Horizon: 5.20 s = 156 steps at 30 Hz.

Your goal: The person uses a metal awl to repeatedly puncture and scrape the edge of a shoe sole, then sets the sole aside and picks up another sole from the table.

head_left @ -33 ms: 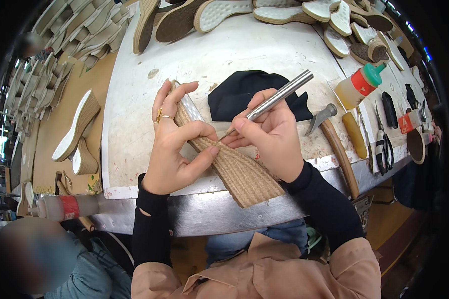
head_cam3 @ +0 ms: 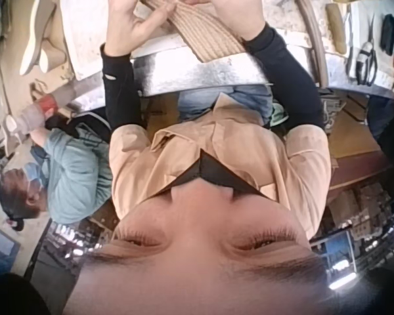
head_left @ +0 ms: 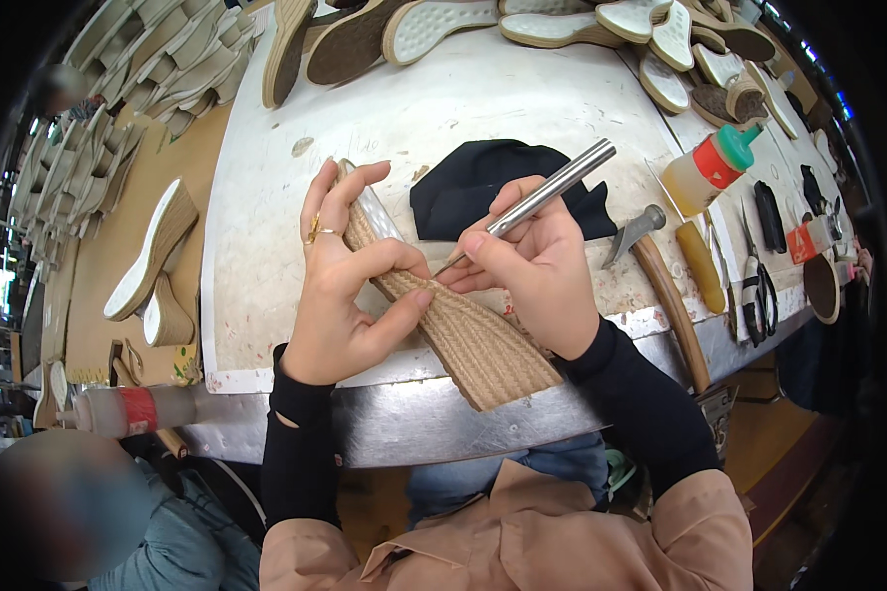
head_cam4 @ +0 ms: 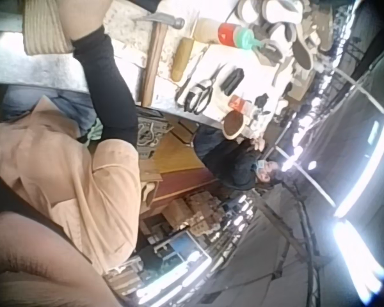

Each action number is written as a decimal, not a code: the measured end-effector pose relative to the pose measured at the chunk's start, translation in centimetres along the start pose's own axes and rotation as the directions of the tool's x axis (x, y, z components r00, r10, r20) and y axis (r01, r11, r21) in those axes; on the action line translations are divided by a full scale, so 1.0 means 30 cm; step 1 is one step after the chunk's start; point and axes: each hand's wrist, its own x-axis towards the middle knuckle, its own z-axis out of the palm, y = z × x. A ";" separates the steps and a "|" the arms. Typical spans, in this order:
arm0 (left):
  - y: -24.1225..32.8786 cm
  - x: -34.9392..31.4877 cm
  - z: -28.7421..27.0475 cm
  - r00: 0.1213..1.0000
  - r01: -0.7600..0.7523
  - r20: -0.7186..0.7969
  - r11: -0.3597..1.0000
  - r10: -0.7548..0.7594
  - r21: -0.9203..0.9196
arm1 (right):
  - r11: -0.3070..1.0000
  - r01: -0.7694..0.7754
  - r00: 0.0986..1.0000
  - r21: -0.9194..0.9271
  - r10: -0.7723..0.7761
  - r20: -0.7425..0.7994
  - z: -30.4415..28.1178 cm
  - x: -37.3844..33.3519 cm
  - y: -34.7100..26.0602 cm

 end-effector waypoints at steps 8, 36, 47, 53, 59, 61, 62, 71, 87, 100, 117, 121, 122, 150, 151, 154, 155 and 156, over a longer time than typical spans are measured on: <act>0.003 0.017 0.004 1.000 0.017 -0.017 1.000 -0.017 -0.009 | 0.993 -0.073 0.996 0.098 0.077 -0.037 -0.011 0.025 0.014; -0.002 0.018 -0.013 0.998 0.031 0.047 0.998 -0.029 -0.052 | 0.986 -0.100 0.995 0.131 0.102 -0.007 -0.015 0.023 0.014; -0.006 0.010 -0.011 0.996 0.063 0.066 0.996 -0.059 -0.066 | 0.992 -0.092 0.996 0.080 0.093 -0.002 -0.016 0.020 0.018; -0.006 0.012 -0.008 0.998 0.055 0.047 0.995 -0.051 -0.081 | 0.999 -0.027 0.999 0.020 0.028 -0.019 -0.011 0.006 0.023; 0.000 0.014 -0.007 0.998 0.050 0.032 0.996 -0.048 -0.071 | 0.998 -0.052 0.998 0.036 0.053 -0.031 -0.003 0.007 0.009; 0.000 0.012 -0.008 0.998 0.054 0.040 0.996 -0.051 -0.069 | 0.994 -0.077 0.997 0.077 0.079 -0.022 -0.011 0.010 0.013; 0.001 0.012 -0.006 0.998 0.053 0.041 0.996 -0.051 -0.074 | 0.990 -0.093 0.995 0.105 0.095 -0.019 -0.019 0.013 0.018; -0.001 0.012 -0.010 0.997 0.052 0.057 0.996 -0.048 -0.074 | 0.948 -0.212 0.975 0.239 0.222 -0.017 -0.029 0.012 0.035; 0.002 0.010 -0.014 0.996 0.056 0.075 0.997 -0.051 -0.058 | 0.965 -0.132 0.989 0.226 0.145 -0.039 -0.023 0.002 0.030; 0.011 0.006 -0.012 0.992 0.084 0.097 0.995 -0.078 -0.060 | 0.998 -0.008 1.000 0.067 0.010 -0.026 -0.005 -0.003 0.029; 0.023 0.013 -0.022 0.991 0.070 0.113 0.997 -0.068 -0.013 | 0.999 0.007 1.000 0.033 -0.008 0.031 -0.019 0.001 0.008; 0.020 0.013 -0.019 0.992 0.062 0.110 0.998 -0.059 -0.022 | 1.000 0.015 1.000 0.000 -0.015 0.021 -0.017 0.000 0.021; 0.020 0.013 -0.020 0.992 0.064 0.111 0.998 -0.061 -0.025 | 1.000 0.022 1.000 -0.002 -0.022 0.012 -0.012 -0.001 0.019; -0.001 -0.019 -0.077 0.992 0.096 0.091 0.993 -0.089 -0.065 | 0.972 -0.178 0.984 0.154 0.179 0.004 -0.010 -0.012 0.051; 0.000 -0.017 -0.073 0.992 0.096 0.084 0.993 -0.089 -0.076 | 0.969 -0.185 0.982 0.161 0.188 -0.001 -0.011 -0.013 0.051; 0.004 -0.017 -0.072 0.992 0.102 0.083 0.991 -0.094 -0.091 | 0.960 -0.212 0.976 0.181 0.216 -0.001 -0.014 -0.011 0.049; 0.005 -0.016 -0.071 0.992 0.102 0.084 0.991 -0.094 -0.092 | 0.957 -0.222 0.974 0.186 0.225 0.005 -0.016 -0.009 0.049; 0.005 -0.015 -0.068 0.992 0.102 0.085 0.990 -0.095 -0.093 | 0.954 -0.233 0.972 0.190 0.235 0.010 -0.018 -0.008 0.050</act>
